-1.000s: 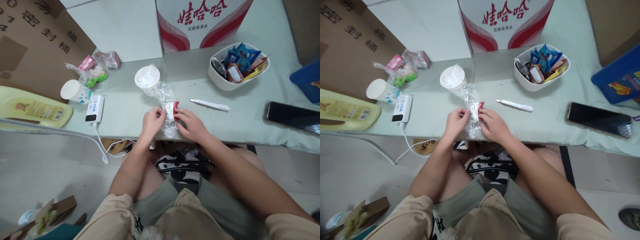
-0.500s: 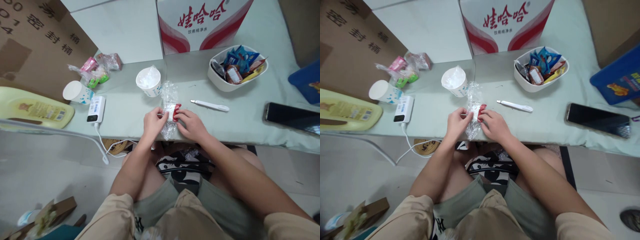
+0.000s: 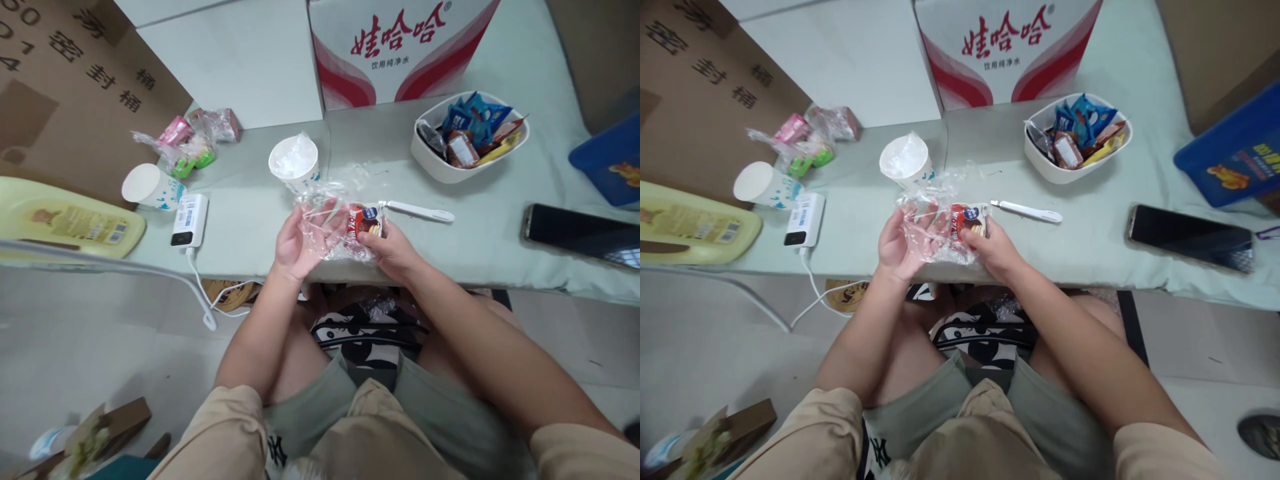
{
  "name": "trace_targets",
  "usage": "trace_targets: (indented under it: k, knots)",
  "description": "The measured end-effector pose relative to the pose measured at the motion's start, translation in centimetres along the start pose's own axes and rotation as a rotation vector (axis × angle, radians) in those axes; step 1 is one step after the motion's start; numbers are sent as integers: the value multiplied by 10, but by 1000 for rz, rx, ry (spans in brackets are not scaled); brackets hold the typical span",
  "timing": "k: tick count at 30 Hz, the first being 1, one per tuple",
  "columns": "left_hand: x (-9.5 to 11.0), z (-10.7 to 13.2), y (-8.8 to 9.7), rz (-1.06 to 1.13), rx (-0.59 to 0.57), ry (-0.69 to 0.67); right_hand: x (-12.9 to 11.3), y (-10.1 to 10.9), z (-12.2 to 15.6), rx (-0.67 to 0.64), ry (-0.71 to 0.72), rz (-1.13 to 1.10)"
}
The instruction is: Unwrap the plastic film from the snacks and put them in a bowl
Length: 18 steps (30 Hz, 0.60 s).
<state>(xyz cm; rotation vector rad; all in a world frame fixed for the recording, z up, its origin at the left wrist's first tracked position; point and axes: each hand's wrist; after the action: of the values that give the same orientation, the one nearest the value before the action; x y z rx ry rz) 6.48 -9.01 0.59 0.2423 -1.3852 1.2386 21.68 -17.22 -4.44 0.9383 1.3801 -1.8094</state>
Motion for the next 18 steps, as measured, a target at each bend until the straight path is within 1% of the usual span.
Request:
trace_targets:
  k: [3, 6, 9, 12, 14, 16, 18]
  knots:
    - [7, 0, 7, -197, 97, -105, -3, 3, -1, 23, -46, -89]
    - [15, -3, 16, -375, 173, -180, -8, 11, -1, 50, -58, -190]
    - [15, -11, 25, -376, 198, -159, -13, 22, -1, 109, -28, -296]
    - [7, -21, 31, -355, 310, -123, -17, 31, -2, 164, 20, -364]
    - [1, -24, 31, -373, 374, -157, -18, 35, -3, 190, 43, -350]
    - [0, -24, 29, -377, 376, -197, -16, 37, -3, 194, 58, -301]
    - [4, -21, 25, -338, 349, -204, -14, 38, -2, 157, 70, -239]
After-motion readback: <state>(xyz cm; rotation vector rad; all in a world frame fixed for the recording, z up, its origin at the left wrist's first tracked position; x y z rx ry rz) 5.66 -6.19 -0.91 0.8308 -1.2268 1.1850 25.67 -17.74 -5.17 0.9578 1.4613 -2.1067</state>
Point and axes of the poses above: each hand's wrist, its own z-axis away from the middle knuckle, its own y-axis out of the back of the hand, x = y × z, and after that the axes turned 5 degrees about -x, right-handed
